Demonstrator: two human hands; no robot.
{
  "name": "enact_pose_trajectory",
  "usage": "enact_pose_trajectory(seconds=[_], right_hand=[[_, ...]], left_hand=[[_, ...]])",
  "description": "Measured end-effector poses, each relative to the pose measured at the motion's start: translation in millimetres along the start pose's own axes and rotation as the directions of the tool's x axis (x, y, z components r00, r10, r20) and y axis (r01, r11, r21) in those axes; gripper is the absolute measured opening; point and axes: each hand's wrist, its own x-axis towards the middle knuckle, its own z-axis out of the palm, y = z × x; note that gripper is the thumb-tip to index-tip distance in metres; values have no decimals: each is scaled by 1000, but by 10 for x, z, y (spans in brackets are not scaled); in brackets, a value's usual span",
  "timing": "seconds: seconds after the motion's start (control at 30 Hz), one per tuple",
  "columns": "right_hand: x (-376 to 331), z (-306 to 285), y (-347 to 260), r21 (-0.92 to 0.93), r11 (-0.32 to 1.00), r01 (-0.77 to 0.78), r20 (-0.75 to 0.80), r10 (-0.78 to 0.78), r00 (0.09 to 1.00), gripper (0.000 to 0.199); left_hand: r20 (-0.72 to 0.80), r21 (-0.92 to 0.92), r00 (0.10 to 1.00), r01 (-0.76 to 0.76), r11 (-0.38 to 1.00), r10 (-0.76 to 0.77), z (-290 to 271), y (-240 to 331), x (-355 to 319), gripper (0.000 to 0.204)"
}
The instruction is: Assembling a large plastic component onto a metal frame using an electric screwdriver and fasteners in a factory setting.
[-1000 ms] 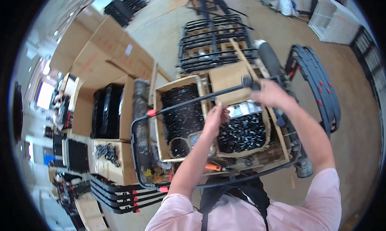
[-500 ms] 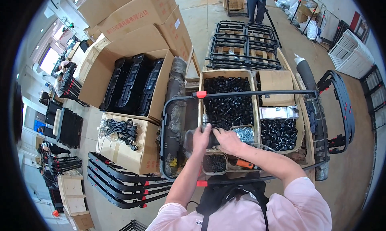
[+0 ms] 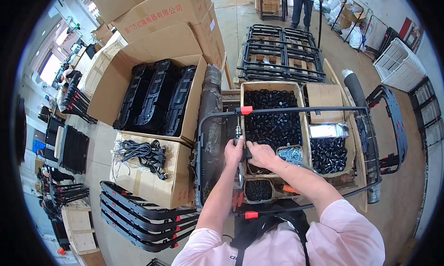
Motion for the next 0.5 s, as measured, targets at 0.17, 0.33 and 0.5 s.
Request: enact_pose_trajectory(seconds=[0.17, 0.33, 0.5], right_hand=[[53, 43, -35, 31, 1000, -2, -1, 2, 1000, 59], [64, 60, -43, 45, 998, -52, 11, 51, 999, 58], [60, 109, -79, 55, 996, -75, 32, 73, 997, 59]], left_hand=[[5, -5, 1000, 8, 1000, -8, -57, -44, 60, 62], [26, 11, 1000, 11, 1000, -11, -91, 20, 65, 62], [44, 42, 998, 34, 999, -36, -138, 23, 65, 63]])
